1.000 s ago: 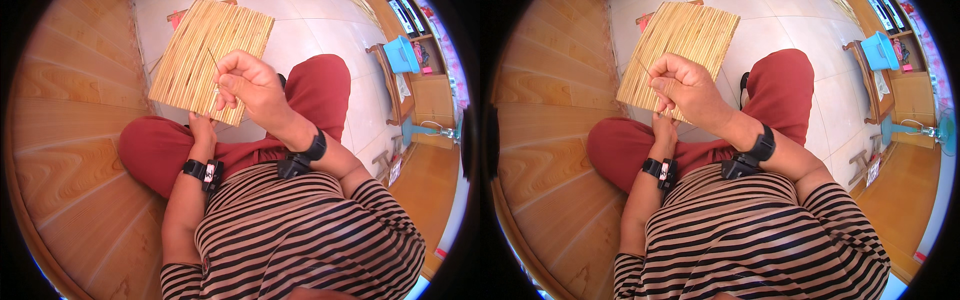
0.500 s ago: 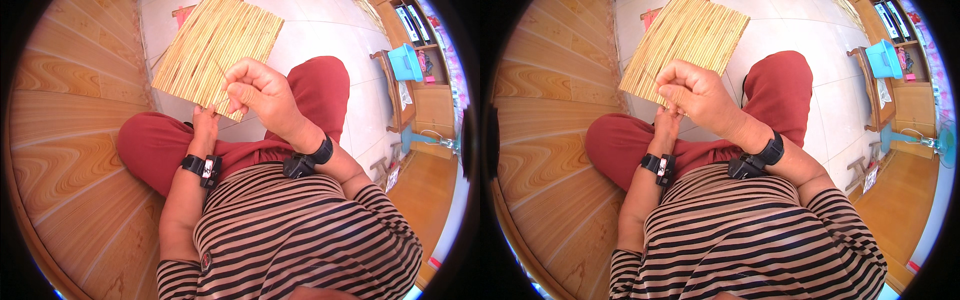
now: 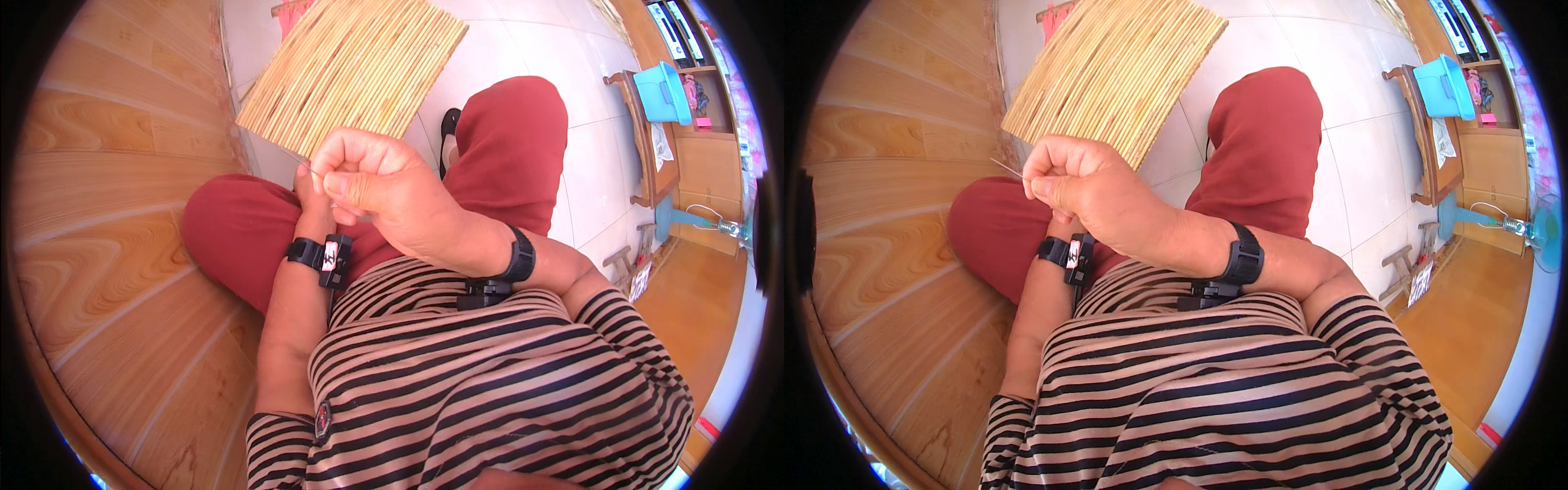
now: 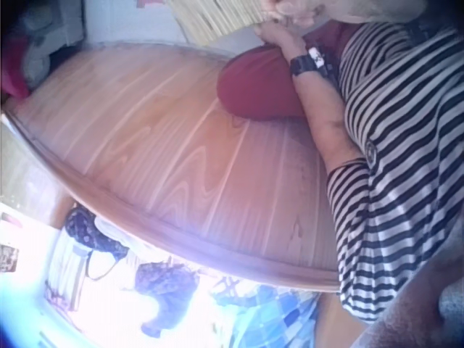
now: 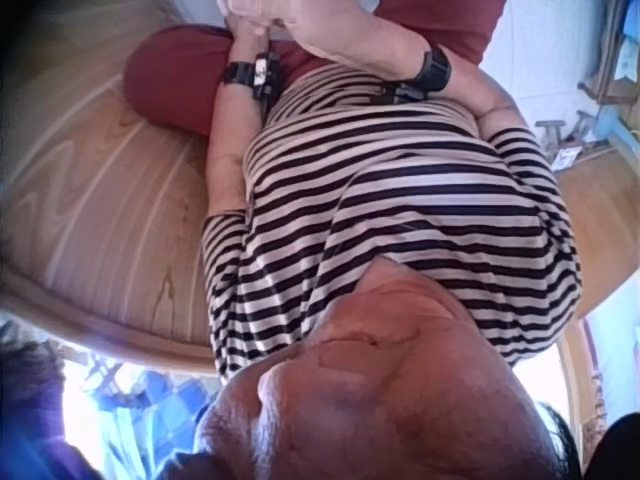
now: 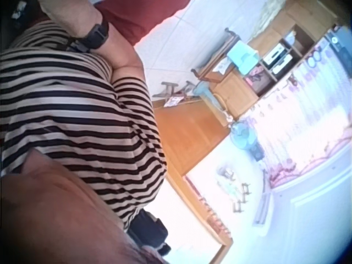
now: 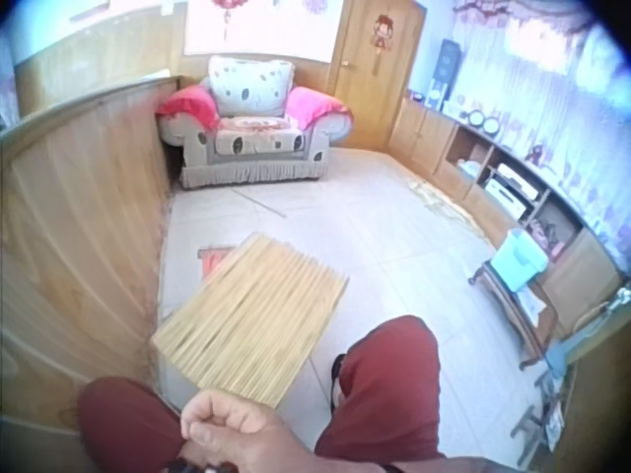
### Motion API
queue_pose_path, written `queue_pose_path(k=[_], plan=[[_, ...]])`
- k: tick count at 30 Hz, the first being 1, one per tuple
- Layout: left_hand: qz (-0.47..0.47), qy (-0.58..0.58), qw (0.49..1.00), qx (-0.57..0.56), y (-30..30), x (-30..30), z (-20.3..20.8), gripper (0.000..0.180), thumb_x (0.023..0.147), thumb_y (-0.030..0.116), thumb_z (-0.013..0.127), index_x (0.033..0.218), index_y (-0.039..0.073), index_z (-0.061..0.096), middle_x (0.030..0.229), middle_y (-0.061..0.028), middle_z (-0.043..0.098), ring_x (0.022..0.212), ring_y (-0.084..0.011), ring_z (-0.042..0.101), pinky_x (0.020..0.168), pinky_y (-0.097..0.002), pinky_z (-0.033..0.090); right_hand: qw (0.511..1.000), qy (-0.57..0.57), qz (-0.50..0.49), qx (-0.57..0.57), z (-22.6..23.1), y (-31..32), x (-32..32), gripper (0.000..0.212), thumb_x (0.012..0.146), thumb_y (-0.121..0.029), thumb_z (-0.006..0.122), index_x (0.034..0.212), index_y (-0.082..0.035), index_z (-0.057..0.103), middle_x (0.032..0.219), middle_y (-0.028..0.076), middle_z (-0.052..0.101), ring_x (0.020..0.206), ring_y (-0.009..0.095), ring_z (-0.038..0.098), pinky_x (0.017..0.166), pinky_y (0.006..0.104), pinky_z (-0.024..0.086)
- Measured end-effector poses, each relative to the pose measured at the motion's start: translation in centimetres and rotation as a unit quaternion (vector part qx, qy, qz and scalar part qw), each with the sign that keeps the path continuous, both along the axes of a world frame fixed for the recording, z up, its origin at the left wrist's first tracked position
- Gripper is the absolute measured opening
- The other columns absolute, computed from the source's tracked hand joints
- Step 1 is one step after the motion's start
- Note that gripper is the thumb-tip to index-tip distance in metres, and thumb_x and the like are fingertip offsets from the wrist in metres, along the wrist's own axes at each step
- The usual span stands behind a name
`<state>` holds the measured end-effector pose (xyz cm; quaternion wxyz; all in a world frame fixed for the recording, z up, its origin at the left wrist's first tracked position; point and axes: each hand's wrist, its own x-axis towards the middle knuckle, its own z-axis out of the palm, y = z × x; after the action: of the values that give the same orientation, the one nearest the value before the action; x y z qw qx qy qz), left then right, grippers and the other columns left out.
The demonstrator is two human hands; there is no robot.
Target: The person is sewing wooden sticks together using a needle and thread. They loop the thread around each stick one at a time to assemble a mat.
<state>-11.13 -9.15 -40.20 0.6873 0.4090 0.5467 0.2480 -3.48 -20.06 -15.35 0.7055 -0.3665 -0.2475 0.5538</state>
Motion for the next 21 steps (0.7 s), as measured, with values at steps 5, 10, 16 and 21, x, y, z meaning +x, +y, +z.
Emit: queue_pose_path(k=[5,10,16,21], plan=[[0.074,-0.082,0.994,0.011,-0.1,0.2,2.0,0.029,0.091,0.015,0.058,0.114,0.001,0.049,0.103,-0.0120,0.059,0.085,-0.0197,0.061,0.070,-0.0330,0.052,0.997,-0.061,-0.007,0.051,1.4,0.5,1.7,0.009,0.095,-0.013,0.055,0.094,-0.004,0.057,0.081,0.002,0.057,0.063,0.007,0.050,0.057,0.0195,0.038],[0.095,-0.253,0.957,-0.107,-6.4,1.7,10.5,0.037,0.086,-0.001,0.058,0.122,0.000,0.050,0.113,-0.0088,0.061,0.097,-0.0193,0.062,0.084,-0.0309,0.051,0.990,-0.086,0.001,0.112,2.0,1.6,0.2,0.010,0.095,-0.007,0.056,0.100,0.001,0.058,0.085,0.004,0.061,0.070,0.008,0.059,0.065,0.0199,0.048],[0.024,-0.285,0.958,-0.031,-2.6,0.8,9.3,0.043,0.084,-0.007,0.057,0.126,-0.001,0.051,0.113,-0.0097,0.063,0.098,-0.0178,0.063,0.085,-0.0287,0.051,0.976,-0.119,0.026,0.179,3.9,-0.5,1.2,0.008,0.091,-0.004,0.061,0.094,0.003,0.060,0.080,0.009,0.064,0.062,0.009,0.060,0.055,0.0190,0.048],[-0.104,-0.257,0.950,0.142,2.2,-1.9,14.5,0.046,0.083,-0.012,0.054,0.128,-0.004,0.051,0.114,-0.0117,0.065,0.099,-0.0157,0.063,0.086,-0.0273,0.050,0.908,-0.144,-0.108,0.378,4.5,-2.3,5.7,0.012,0.094,-0.005,0.056,0.096,0.007,0.057,0.066,0.006,0.055,0.049,0.007,0.049,0.049,0.0255,0.052]])
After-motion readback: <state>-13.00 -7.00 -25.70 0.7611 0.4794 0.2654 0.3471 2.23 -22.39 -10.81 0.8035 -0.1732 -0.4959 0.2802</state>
